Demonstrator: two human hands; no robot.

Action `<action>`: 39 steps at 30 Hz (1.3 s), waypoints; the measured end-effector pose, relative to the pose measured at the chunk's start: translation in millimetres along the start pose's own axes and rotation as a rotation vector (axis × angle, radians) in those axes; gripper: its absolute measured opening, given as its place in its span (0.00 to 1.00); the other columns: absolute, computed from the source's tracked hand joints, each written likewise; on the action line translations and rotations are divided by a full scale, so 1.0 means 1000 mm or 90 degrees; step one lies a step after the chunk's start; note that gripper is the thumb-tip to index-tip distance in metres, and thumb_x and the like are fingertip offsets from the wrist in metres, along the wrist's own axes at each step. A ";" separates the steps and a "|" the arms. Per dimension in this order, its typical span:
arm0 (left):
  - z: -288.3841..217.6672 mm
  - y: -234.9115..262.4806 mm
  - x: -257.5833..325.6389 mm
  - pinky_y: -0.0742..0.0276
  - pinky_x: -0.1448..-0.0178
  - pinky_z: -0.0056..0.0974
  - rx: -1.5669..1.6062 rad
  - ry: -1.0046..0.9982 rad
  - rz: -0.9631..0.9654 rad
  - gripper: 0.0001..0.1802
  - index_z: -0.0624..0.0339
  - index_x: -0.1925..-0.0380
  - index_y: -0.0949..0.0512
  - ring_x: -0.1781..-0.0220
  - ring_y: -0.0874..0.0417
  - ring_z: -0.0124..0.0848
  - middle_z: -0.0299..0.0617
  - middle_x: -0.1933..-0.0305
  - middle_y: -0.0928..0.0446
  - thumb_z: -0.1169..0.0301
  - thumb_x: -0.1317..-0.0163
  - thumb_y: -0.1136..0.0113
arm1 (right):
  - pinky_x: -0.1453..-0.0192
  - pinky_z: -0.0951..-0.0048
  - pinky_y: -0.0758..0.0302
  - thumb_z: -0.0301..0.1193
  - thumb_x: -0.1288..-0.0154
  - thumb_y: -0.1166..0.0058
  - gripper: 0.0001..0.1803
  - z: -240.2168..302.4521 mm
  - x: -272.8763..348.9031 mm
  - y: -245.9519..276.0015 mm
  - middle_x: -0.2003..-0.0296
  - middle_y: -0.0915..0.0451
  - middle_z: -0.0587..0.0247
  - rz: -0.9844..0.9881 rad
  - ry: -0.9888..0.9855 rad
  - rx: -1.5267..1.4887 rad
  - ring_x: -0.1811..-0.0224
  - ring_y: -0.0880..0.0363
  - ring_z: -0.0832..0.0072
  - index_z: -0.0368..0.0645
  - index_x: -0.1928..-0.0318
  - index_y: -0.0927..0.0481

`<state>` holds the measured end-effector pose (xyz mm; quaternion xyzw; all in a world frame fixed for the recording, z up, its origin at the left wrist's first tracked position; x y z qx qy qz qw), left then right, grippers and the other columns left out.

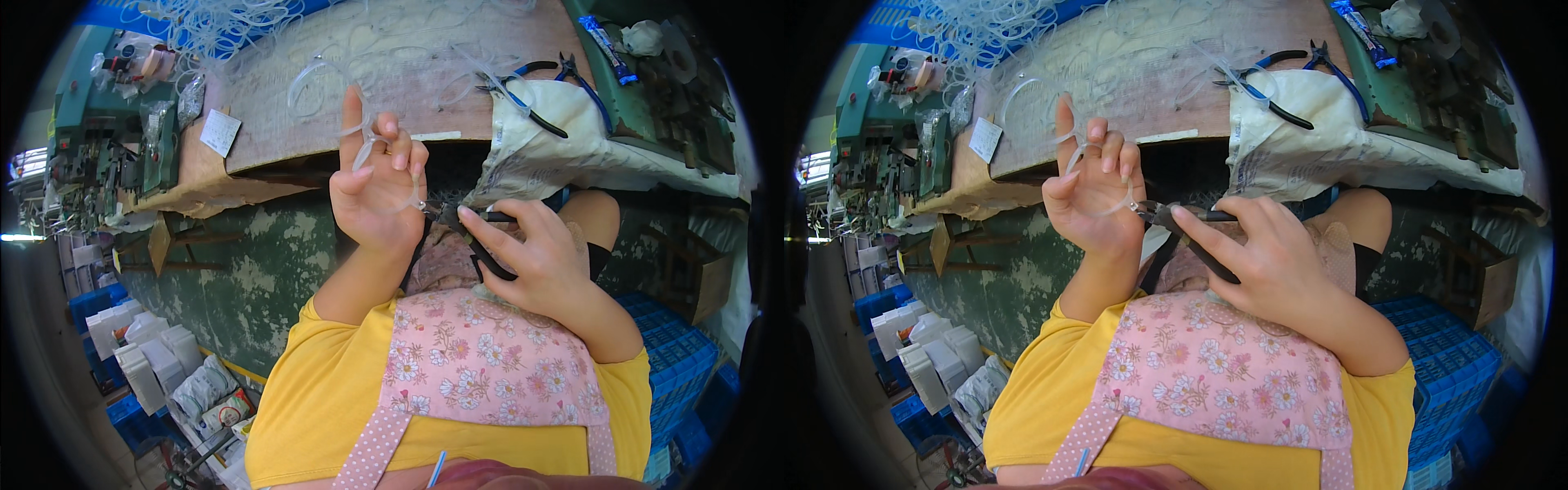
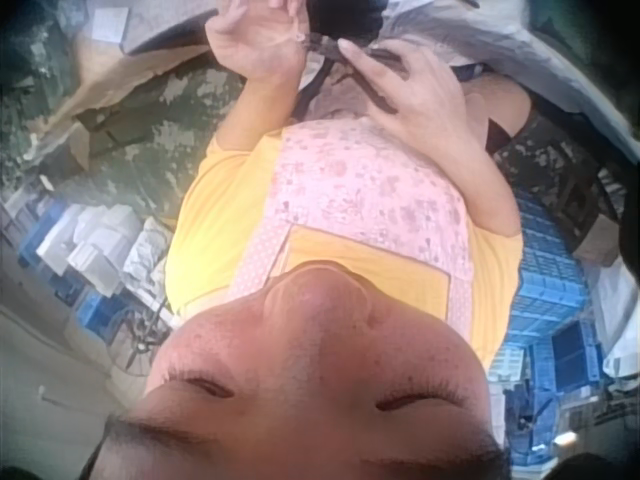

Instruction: The person repeatedly picks up clear plastic cords from a blue basket and uses pliers to cut them into short pieces. The cut pieces are placed on the workbench. The camera shakes several times during the task.

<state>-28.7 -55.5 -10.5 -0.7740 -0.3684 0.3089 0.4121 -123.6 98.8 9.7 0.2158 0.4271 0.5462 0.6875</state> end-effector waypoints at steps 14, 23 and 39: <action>-0.008 -0.008 0.006 0.33 0.59 0.33 -0.006 -0.070 0.032 0.42 0.56 0.29 0.43 0.66 0.33 0.31 0.45 0.55 0.33 0.66 0.49 0.49 | 0.58 0.63 0.26 0.28 0.60 0.35 0.41 0.008 0.001 0.005 0.57 0.28 0.53 0.026 -0.016 -0.022 0.62 0.27 0.60 0.54 0.37 0.26; -0.003 -0.005 0.004 0.32 0.56 0.34 0.029 0.039 0.038 0.41 0.55 0.29 0.41 0.65 0.32 0.28 0.44 0.54 0.31 0.64 0.49 0.52 | 0.61 0.67 0.25 0.20 0.58 0.35 0.40 0.004 0.001 0.000 0.59 0.27 0.57 0.030 0.008 0.026 0.63 0.26 0.63 0.55 0.38 0.24; 0.016 0.011 0.000 0.32 0.45 0.39 0.124 0.241 -0.011 0.41 0.62 0.30 0.42 0.59 0.29 0.33 0.50 0.52 0.30 0.66 0.48 0.49 | 0.51 0.59 0.29 0.26 0.59 0.35 0.38 -0.003 0.003 -0.002 0.54 0.29 0.56 -0.018 0.043 0.023 0.54 0.28 0.59 0.54 0.39 0.24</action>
Point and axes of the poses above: each hand's wrist, its own x-axis away from the middle knuckle, its own y-axis out of the back of the hand, z = x × y, the point moved 5 cm from there along -x, towards the middle knuckle
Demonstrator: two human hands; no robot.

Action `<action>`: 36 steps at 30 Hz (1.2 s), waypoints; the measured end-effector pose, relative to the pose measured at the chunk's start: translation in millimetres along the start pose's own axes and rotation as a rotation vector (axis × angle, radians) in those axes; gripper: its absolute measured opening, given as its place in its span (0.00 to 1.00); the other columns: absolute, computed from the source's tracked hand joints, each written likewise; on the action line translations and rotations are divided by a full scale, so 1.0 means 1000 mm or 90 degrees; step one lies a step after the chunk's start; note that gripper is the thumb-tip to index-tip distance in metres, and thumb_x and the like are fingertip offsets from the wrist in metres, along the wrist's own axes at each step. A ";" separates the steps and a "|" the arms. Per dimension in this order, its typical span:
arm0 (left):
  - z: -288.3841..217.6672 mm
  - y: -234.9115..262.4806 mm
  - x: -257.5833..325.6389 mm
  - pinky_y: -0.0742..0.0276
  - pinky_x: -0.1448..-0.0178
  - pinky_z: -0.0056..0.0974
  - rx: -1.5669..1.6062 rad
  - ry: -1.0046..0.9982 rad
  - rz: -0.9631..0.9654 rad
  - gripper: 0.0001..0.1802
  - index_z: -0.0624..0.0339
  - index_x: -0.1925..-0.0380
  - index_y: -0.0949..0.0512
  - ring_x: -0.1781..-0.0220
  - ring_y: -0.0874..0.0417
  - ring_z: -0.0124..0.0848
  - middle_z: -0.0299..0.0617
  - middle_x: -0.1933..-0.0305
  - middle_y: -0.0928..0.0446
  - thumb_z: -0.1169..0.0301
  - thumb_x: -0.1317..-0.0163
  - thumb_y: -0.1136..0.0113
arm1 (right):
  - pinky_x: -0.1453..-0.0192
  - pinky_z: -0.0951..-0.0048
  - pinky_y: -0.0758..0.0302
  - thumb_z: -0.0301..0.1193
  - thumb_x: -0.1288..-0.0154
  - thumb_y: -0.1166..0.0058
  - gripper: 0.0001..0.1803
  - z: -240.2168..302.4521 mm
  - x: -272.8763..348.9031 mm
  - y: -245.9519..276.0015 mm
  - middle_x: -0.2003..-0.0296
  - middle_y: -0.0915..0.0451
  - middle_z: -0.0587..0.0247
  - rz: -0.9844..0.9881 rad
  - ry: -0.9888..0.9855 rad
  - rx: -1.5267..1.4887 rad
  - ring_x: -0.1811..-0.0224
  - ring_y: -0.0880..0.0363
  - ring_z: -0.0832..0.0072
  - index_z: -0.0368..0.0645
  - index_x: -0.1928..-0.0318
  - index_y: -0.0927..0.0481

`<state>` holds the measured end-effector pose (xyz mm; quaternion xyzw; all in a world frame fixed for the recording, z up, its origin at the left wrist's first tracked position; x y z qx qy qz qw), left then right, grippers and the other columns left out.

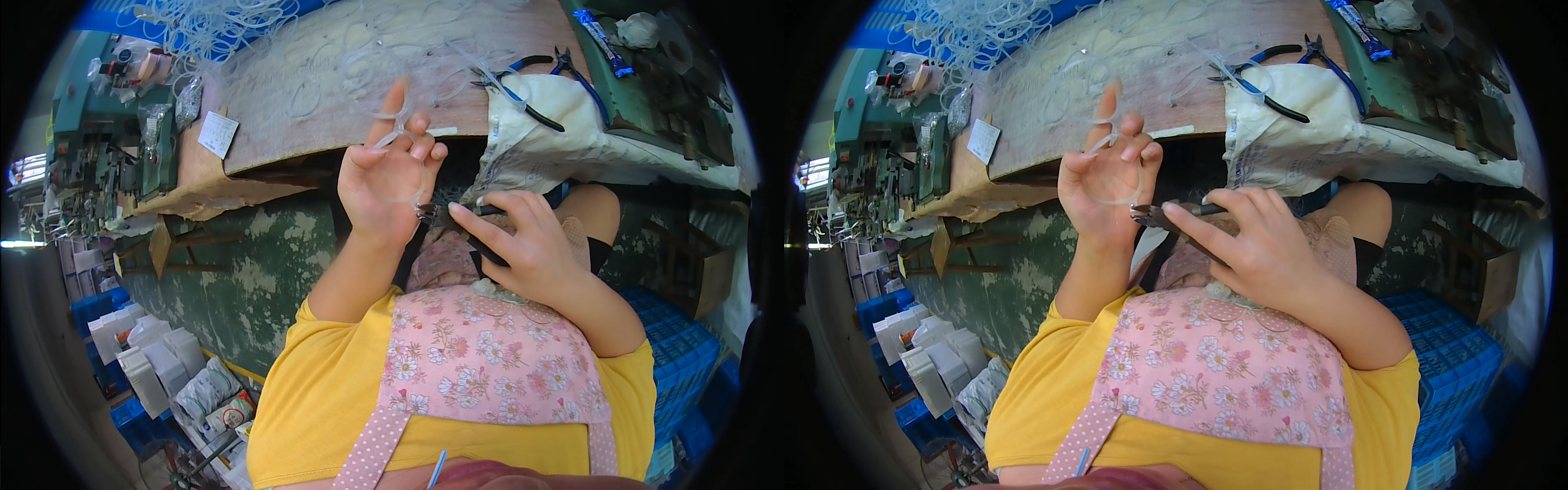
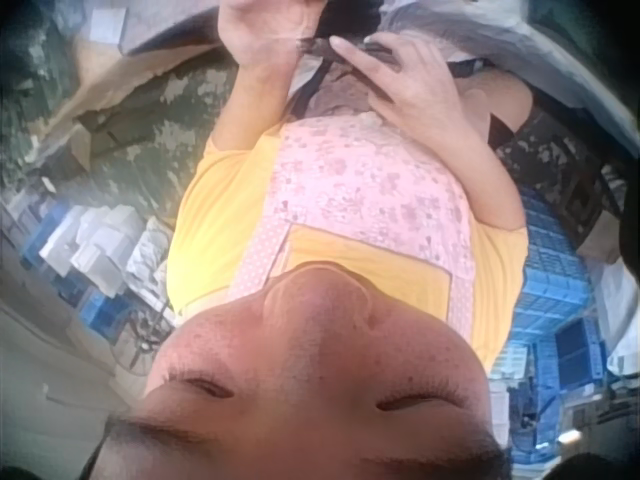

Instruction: The person repeatedly picks up clear plastic cords from a blue basket and uses pliers to cut them into short pieces. The cut pieces are placed on the workbench. The camera shakes several times during the task.

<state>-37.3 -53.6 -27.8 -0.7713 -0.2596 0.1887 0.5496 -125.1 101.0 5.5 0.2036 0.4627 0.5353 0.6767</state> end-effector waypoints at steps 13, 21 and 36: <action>0.000 -0.021 -0.088 0.38 0.31 0.48 -1.547 -0.497 0.296 0.15 0.53 0.50 0.21 0.37 0.27 0.39 0.41 0.42 0.24 0.68 0.37 0.41 | 0.49 0.66 0.25 0.21 0.50 0.46 0.39 -0.012 0.015 0.001 0.51 0.28 0.51 0.038 -0.135 -0.374 0.56 0.24 0.58 0.44 0.32 0.35; -0.012 -0.035 -0.114 0.35 0.30 0.46 -1.502 -0.639 0.432 0.08 0.58 0.59 0.21 0.34 0.28 0.41 0.43 0.40 0.24 0.71 0.37 0.42 | 0.49 0.71 0.27 0.22 0.43 0.50 0.36 -0.035 0.040 0.004 0.51 0.27 0.55 -0.025 -0.277 -0.543 0.55 0.23 0.69 0.41 0.31 0.37; -0.012 -0.001 -0.018 0.27 0.39 0.45 -0.299 -0.097 -0.010 0.16 0.56 0.42 0.34 0.53 0.23 0.34 0.43 0.60 0.24 0.68 0.28 0.54 | 0.50 0.61 0.28 0.28 0.53 0.35 0.44 -0.015 -0.001 -0.003 0.54 0.29 0.51 0.017 -0.136 -0.121 0.57 0.27 0.57 0.56 0.31 0.33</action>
Point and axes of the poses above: each hand's wrist, its own x-axis away from the middle knuckle, its own y-axis out of the back of the hand, z = x × y, the point moved 5 cm from there along -x, towards the middle knuckle
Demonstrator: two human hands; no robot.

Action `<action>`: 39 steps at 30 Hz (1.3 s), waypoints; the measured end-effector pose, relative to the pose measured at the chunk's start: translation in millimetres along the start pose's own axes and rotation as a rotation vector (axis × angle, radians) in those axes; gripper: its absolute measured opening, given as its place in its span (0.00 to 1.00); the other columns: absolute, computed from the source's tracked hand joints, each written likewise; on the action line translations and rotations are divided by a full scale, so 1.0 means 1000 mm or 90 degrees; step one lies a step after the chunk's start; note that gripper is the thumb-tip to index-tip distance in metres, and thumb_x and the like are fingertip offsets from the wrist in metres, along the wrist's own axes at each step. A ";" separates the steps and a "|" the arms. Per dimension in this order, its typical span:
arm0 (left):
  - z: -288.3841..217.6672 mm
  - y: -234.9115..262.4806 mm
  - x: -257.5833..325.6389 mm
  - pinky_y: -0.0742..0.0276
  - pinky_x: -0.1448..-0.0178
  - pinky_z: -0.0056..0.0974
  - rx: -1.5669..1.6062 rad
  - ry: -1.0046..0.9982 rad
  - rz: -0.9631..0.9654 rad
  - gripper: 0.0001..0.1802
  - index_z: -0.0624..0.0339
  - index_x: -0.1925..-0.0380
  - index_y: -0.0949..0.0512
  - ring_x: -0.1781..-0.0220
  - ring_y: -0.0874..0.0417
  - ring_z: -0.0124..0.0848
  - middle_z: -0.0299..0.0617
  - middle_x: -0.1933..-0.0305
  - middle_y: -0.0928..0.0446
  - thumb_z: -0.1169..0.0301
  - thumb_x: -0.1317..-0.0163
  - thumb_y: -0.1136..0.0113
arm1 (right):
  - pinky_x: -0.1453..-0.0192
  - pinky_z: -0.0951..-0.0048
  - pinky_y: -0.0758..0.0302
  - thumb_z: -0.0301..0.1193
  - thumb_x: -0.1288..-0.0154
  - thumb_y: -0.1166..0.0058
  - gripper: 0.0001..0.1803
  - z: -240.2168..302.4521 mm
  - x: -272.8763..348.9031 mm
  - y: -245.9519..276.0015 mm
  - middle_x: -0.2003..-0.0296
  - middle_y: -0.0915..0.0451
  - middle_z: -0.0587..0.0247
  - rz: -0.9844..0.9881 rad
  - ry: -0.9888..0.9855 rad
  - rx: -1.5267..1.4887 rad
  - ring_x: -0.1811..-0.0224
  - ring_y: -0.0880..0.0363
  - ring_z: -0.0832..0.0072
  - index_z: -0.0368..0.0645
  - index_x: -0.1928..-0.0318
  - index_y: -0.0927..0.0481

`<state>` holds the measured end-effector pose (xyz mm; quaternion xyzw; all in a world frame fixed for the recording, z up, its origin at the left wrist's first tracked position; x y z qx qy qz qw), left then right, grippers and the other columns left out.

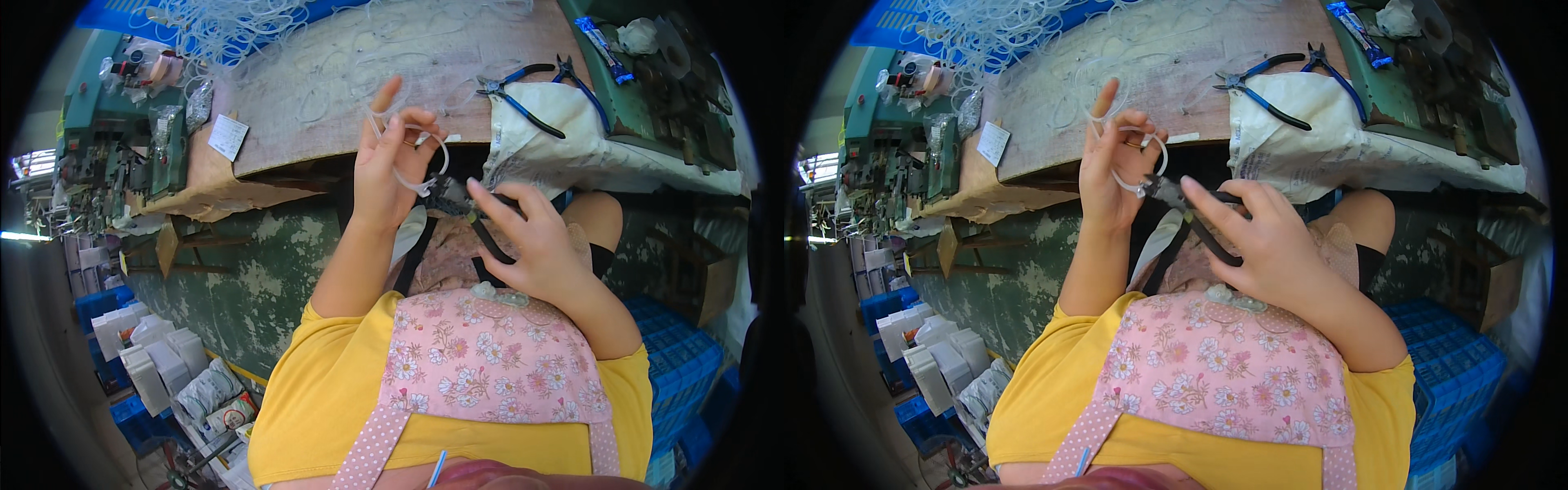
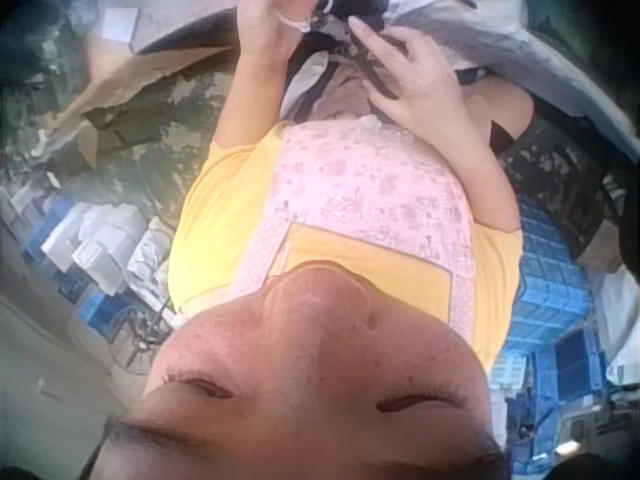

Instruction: The person repeatedly picks up clear plastic cords from a blue basket and uses pliers to cut them into short pieces. The cut pieces are placed on the workbench. The camera shakes several times during the task.

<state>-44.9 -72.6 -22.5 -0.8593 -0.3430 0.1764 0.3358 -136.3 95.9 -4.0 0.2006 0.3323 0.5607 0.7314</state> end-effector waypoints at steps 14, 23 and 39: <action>-0.009 -0.016 0.012 0.38 0.62 0.33 0.162 -0.136 -0.069 0.24 0.59 0.45 0.29 0.70 0.39 0.25 0.33 0.75 0.40 0.50 0.26 0.58 | 0.63 0.67 0.29 0.29 0.59 0.34 0.38 0.032 0.006 0.011 0.55 0.27 0.61 -0.006 0.082 0.180 0.62 0.26 0.64 0.59 0.39 0.23; -0.013 -0.022 0.017 0.39 0.61 0.34 0.130 -0.160 -0.051 0.25 0.60 0.48 0.27 0.70 0.40 0.26 0.32 0.76 0.40 0.50 0.26 0.59 | 0.58 0.64 0.27 0.28 0.58 0.35 0.42 0.027 0.009 0.007 0.57 0.30 0.56 0.027 0.087 0.158 0.63 0.28 0.62 0.56 0.36 0.27; 0.013 -0.023 0.007 0.29 0.53 0.39 0.142 0.136 0.006 0.26 0.63 0.47 0.28 0.63 0.30 0.29 0.38 0.67 0.31 0.52 0.24 0.62 | 0.58 0.64 0.27 0.26 0.57 0.33 0.37 0.015 0.005 0.017 0.55 0.27 0.57 0.001 0.125 0.111 0.57 0.26 0.61 0.55 0.40 0.23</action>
Point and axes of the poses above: each hand's wrist, its own x-axis away from the middle knuckle, its own y-axis out of the back of the hand, z = x × y, the point moved 5 cm from there along -x, towards the middle knuckle
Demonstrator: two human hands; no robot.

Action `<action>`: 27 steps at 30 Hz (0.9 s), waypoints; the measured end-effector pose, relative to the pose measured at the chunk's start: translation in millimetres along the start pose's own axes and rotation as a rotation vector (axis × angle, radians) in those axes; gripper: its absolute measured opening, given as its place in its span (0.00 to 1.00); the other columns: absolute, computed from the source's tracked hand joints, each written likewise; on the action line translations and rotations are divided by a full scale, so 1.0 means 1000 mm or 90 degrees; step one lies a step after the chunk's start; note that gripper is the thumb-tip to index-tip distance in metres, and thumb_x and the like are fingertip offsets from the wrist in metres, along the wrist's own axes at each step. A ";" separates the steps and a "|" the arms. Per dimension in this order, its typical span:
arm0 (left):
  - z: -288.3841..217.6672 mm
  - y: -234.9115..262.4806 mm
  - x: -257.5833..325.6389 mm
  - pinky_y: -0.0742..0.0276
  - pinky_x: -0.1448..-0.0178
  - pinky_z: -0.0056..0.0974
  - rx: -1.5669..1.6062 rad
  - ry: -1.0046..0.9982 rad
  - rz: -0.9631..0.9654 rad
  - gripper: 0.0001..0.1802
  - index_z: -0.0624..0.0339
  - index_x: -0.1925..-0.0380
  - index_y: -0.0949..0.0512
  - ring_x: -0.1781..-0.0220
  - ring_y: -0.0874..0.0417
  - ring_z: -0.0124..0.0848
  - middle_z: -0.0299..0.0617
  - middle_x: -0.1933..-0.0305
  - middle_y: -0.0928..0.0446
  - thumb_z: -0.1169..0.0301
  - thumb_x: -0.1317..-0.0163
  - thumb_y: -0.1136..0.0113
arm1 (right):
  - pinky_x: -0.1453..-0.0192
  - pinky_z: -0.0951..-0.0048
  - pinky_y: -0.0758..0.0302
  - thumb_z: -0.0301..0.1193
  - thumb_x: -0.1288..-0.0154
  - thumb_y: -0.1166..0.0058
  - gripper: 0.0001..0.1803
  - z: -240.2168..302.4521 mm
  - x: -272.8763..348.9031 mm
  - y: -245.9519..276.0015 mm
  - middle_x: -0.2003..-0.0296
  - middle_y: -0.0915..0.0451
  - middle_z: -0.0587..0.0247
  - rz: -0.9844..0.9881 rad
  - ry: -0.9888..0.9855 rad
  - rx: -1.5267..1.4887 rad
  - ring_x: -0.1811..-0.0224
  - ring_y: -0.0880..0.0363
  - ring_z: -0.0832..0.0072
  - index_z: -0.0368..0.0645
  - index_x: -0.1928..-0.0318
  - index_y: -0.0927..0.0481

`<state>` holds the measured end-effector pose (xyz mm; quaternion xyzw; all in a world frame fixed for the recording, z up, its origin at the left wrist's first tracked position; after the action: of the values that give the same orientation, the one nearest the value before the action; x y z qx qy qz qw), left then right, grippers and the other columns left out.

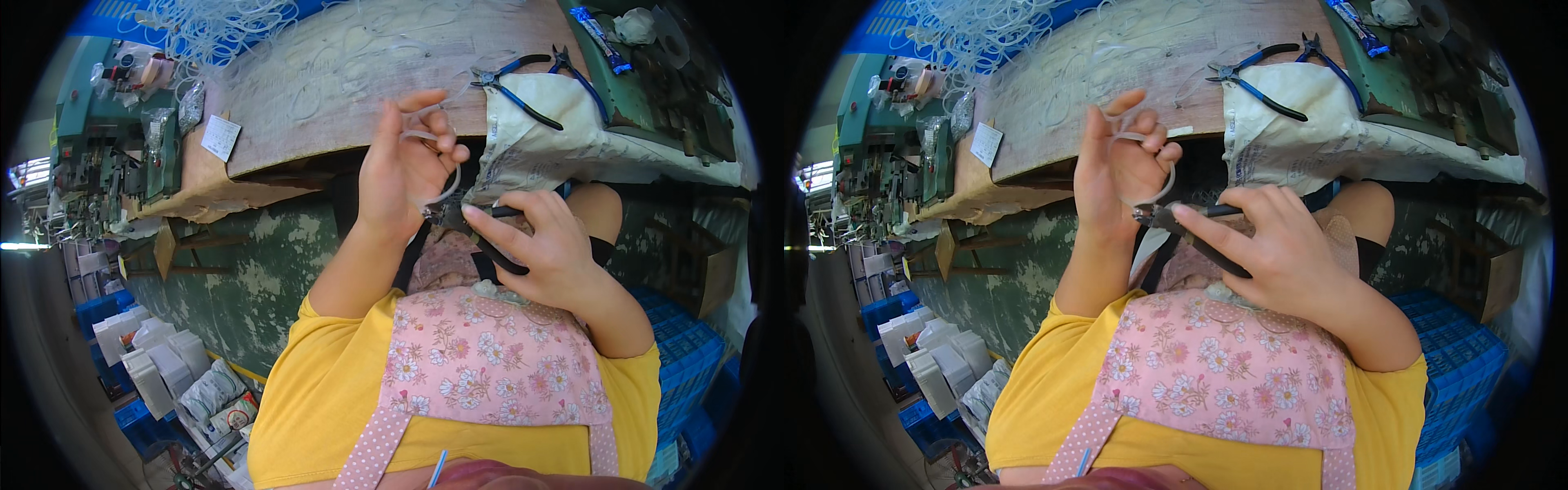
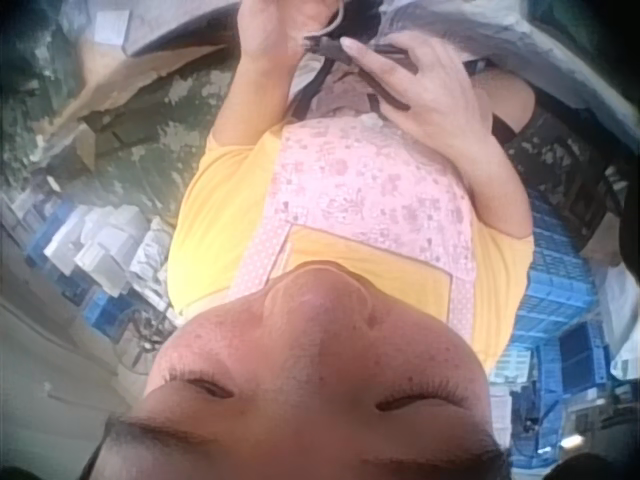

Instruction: The person repeatedly picks up clear plastic cords from a blue basket and uses pliers to cut them into short pieces. The cut pieces are placed on the workbench. The camera shakes several times during the task.

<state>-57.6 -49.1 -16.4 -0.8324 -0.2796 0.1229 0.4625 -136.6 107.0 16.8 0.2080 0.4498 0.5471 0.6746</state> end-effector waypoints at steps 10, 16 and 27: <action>-0.001 0.026 0.016 0.37 0.31 0.53 -0.498 -0.291 0.050 0.46 0.61 0.28 0.55 0.28 0.41 0.47 0.58 0.29 0.48 0.42 0.33 0.54 | 0.60 0.74 0.27 0.26 0.53 0.35 0.40 -0.017 0.004 -0.003 0.57 0.24 0.56 0.138 -0.181 -0.561 0.65 0.24 0.70 0.51 0.34 0.29; -0.002 0.007 0.034 0.27 0.52 0.38 -0.892 -0.651 0.140 0.43 0.56 0.25 0.58 0.52 0.24 0.37 0.58 0.28 0.46 0.71 0.37 0.49 | 0.55 0.76 0.28 0.27 0.50 0.36 0.46 -0.014 0.004 -0.012 0.50 0.26 0.56 0.067 -0.341 -1.374 0.58 0.26 0.74 0.41 0.29 0.40; -0.024 0.005 0.015 0.36 0.63 0.30 0.093 -0.227 0.092 0.36 0.46 0.29 0.38 0.67 0.35 0.28 0.43 0.48 0.30 0.68 0.43 0.55 | 0.54 0.61 0.28 0.30 0.58 0.33 0.41 0.008 0.002 -0.006 0.56 0.30 0.54 0.037 -0.065 -0.028 0.59 0.28 0.58 0.57 0.37 0.26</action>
<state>-32.5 -59.5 -7.3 -0.7793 -0.2873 0.3213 0.4549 -127.2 108.7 15.6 0.2337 0.3963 0.5647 0.6851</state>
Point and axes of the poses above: each hand's wrist, its own x-axis away from the middle knuckle, its own y-axis out of the back of the hand, z = x × y, the point moved 5 cm from there along -x, towards the middle knuckle
